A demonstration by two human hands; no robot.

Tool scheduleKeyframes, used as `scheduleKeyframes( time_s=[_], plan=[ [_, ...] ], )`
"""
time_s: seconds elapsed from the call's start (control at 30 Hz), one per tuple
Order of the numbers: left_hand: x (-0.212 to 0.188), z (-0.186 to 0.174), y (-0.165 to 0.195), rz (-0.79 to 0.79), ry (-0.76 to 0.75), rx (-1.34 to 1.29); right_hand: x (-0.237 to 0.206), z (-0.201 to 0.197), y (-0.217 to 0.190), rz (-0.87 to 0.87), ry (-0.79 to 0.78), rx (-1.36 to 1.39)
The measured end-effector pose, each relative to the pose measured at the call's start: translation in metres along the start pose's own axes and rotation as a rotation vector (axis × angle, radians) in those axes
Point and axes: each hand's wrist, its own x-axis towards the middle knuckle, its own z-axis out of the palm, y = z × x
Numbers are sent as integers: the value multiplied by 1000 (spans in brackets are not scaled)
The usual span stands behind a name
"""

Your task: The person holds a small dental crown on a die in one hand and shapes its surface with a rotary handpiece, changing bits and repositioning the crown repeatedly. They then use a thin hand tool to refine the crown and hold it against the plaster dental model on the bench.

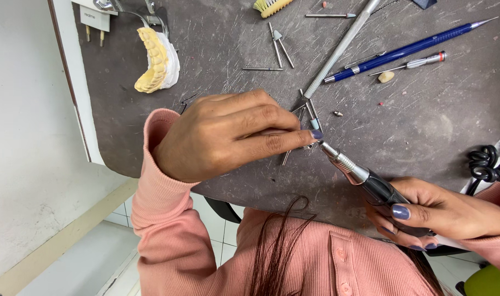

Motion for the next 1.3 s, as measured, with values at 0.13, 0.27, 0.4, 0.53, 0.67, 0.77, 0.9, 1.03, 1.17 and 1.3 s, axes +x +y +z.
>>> scheduleKeyframes(
  time_s=[0.13, 0.27, 0.4, 0.53, 0.67, 0.77, 0.9, 1.03, 1.17, 1.3],
  plan=[
    [-1, -2, -2, 0, 1, -15, 1, 0, -1, -16, -19, 18],
    [-2, -5, -2, 10, -6, -16, 3, 1, -2, -45, -54, 0],
    [0, -4, 0, 9, -15, -2, 5, 3, -4, 1, -26, -10],
    [0, -7, -1, 68, -30, 25, 5, 6, -9, 25, -31, -53],
    [-2, -9, 0, 146, -53, 74, 8, 8, -14, 127, 2, -96],
    [-2, -12, -2, 185, -50, 29, 9, 9, -17, 133, -12, -94],
    [0, -11, 0, 206, -47, 7, 9, 9, -17, 138, -12, -89],
    [0, -14, 12, 249, -58, 112, 9, 8, -16, 136, -33, -78],
    [1, -13, 20, 264, -84, 66, 9, 10, -14, 76, -63, -166],
    [3, -13, 10, 292, -44, -79, 8, 11, -14, 73, -56, -143]
  ],
)
